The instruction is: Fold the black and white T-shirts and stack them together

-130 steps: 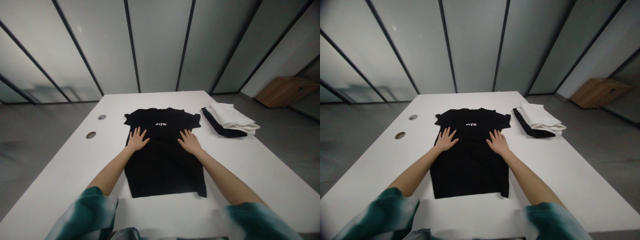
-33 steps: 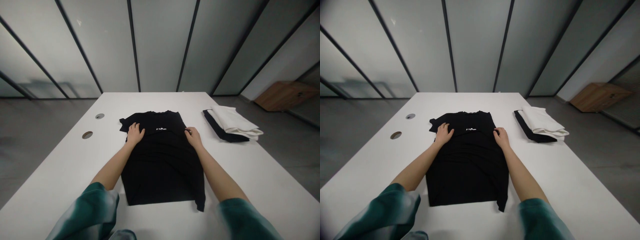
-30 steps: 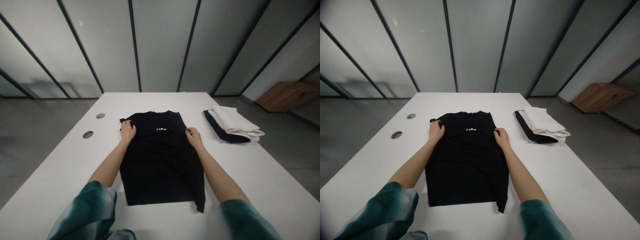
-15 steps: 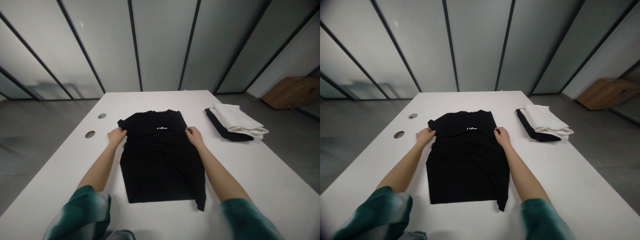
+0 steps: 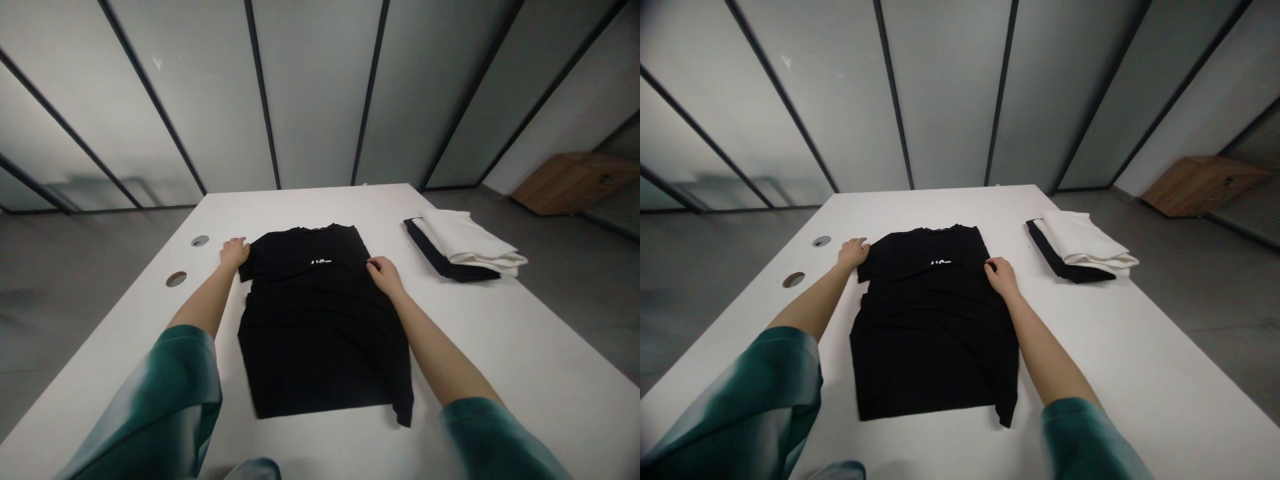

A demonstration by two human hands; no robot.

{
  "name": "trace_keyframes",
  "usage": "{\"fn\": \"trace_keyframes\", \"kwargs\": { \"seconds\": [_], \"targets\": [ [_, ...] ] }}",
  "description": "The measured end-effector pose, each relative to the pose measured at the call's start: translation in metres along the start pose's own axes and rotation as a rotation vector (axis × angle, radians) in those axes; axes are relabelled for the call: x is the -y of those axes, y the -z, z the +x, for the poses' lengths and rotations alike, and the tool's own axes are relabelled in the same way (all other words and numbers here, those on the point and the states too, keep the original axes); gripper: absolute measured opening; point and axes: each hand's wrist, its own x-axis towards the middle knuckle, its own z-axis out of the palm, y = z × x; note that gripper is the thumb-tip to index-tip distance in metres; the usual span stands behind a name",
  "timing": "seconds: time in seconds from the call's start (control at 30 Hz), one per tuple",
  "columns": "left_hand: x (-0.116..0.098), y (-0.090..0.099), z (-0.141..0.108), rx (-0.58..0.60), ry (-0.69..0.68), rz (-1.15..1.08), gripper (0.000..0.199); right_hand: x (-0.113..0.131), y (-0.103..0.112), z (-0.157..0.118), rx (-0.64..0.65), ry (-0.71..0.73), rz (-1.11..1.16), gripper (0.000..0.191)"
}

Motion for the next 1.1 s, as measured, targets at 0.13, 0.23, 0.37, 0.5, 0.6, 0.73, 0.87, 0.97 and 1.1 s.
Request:
{"fn": "trace_keyframes", "kwargs": {
  "seconds": [0.13, 0.23, 0.37, 0.5, 0.6, 0.73, 0.87, 0.97, 1.1],
  "targets": [
    [-0.008, 0.004, 0.017, 0.092, 0.050, 0.062, 0.040, 0.001, 0.001, 0.000, 0.019, 0.001, -0.018, 0.026],
    [-0.010, 0.006, 0.028, 0.124, 0.122, 0.048, 0.031, 0.002, 0.002, -0.001, 0.034, 0.001, -0.030, 0.026],
    [-0.012, 0.010, 0.035, 0.042, 0.167, -0.028, 0.027, 0.000, 0.002, -0.001, 0.026, 0.009, -0.035, 0.025],
    [-0.018, 0.012, 0.032, -0.072, 0.112, -0.086, 0.038, 0.000, 0.002, -0.001, 0.028, 0.009, -0.042, 0.024],
    [-0.020, 0.007, 0.028, -0.096, 0.141, -0.097, 0.050, 0.000, 0.002, -0.001, 0.032, 0.005, -0.043, 0.025],
    [-0.015, -0.005, 0.019, 0.021, 0.290, -0.039, 0.068, 0.001, 0.002, -0.001, 0.022, 0.002, -0.040, 0.024],
    [-0.009, -0.014, 0.007, 0.065, 0.153, -0.019, 0.054, 0.001, 0.002, -0.001, 0.017, -0.005, -0.042, 0.024],
    [-0.010, -0.012, 0.002, 0.004, 0.099, -0.111, 0.040, 0.002, 0.003, -0.001, 0.024, -0.004, -0.044, 0.024],
    [-0.017, 0.003, 0.006, -0.031, 0.161, -0.260, 0.034, 0.001, 0.003, -0.001, 0.033, 0.001, -0.054, 0.023]
  ]
}}
